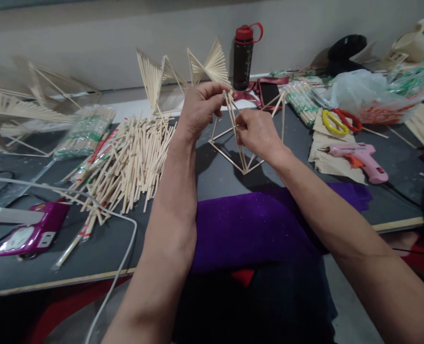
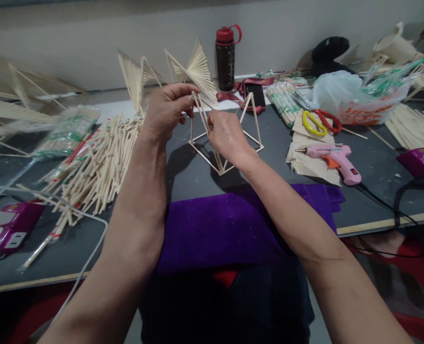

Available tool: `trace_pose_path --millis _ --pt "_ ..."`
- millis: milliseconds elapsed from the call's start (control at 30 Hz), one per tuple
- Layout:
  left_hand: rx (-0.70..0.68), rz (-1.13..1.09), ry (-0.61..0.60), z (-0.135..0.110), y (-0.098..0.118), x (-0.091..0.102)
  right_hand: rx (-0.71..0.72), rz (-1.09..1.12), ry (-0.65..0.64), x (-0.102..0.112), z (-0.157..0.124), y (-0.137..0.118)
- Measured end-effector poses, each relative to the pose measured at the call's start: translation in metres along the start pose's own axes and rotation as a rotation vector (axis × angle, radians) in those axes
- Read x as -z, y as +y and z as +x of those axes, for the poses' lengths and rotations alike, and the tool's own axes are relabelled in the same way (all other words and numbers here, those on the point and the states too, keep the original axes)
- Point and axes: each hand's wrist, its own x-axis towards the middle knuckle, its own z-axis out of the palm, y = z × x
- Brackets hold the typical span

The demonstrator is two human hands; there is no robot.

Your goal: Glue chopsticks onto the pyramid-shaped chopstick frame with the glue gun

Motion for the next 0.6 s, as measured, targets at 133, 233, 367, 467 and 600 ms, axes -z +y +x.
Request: trace_pose_path --millis 133,233,367,467,600 --pt "-0.012 0.046 -0.009 0.0014 -0.0027 0.0001 0.014 -0.024 0.015 -0.0019 0.0004 0.0005" --pt "-0.021 0.064 -0.007 0.0013 -0.0031 0.0001 0.013 -0.039 0.028 -0.002 0.0001 -0.0004" --pt "-0.021 0.071 -0.005 -0.0008 -0.0007 0.0005 0.009 -0.042 0.028 -0.0023 -0.0004 0.0003" --pt "-0.012 0.079 -0.004 -0.002 0.001 0.001 0.012 -0.049 0.022 -0.0043 -0.0002 0.0031" --pt "-0.01 0.07 -0.003 -0.0022 0.002 0.0017 0.031 -0.094 0.055 -0.0047 -0.0012 0.0039"
